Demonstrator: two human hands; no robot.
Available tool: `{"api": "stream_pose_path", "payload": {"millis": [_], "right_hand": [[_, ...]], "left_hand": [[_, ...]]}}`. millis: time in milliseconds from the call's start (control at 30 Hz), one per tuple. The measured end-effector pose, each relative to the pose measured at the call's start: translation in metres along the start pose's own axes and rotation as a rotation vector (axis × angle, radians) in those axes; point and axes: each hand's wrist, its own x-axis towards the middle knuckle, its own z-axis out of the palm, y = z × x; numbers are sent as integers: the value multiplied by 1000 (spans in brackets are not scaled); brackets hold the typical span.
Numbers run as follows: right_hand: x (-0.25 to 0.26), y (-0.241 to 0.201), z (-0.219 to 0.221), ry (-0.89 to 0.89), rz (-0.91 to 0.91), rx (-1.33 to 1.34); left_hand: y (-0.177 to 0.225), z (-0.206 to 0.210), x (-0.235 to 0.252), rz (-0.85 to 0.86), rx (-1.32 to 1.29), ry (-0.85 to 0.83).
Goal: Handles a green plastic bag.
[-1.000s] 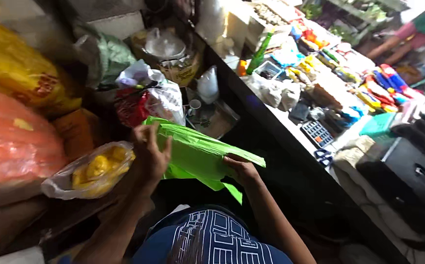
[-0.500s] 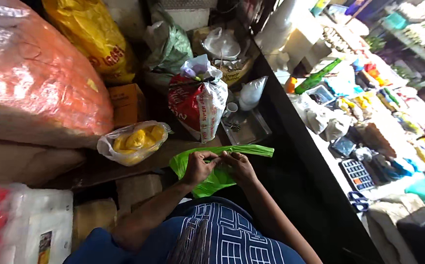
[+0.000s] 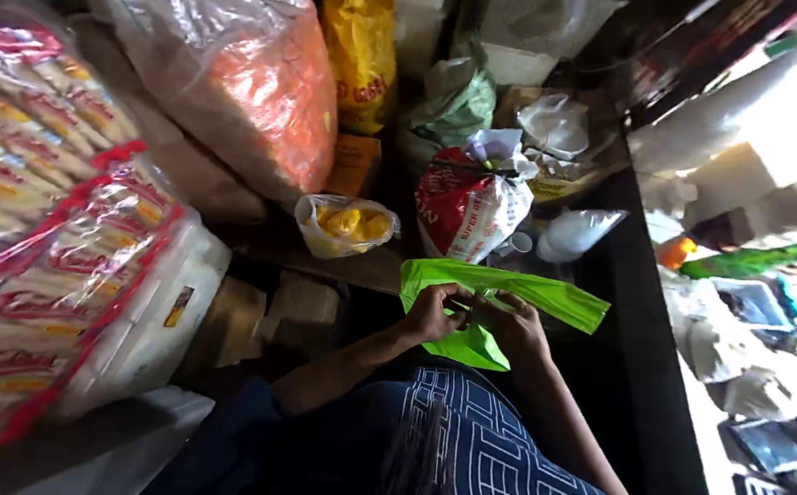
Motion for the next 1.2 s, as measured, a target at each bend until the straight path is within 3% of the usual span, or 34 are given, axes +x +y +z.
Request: {"api": "stream_pose_path", "payload": {"millis": [100, 267, 633, 767, 967, 1067, 1200], "right_hand": [[3, 1, -1, -13, -4, 50], [3, 11, 10, -119, -94, -54], [-2, 7, 13, -188, -105, -104], [-1, 9, 13, -159, -102, -24], [-5, 10, 13, -220, -71, 56], [-6, 8, 10, -269, -30, 152], [-9, 11, 10, -267, -1, 188]], "left_hand": [[0, 3, -8, -3, -26, 68], [-5, 9, -17, 8, 235, 245], [-6, 10, -20, 83, 221, 387], [2, 9, -20, 48, 3, 361], [17, 0, -16, -263, -393, 378], [20, -6, -16, -257, -398, 416], [10, -9, -17, -115, -207, 394]]}}
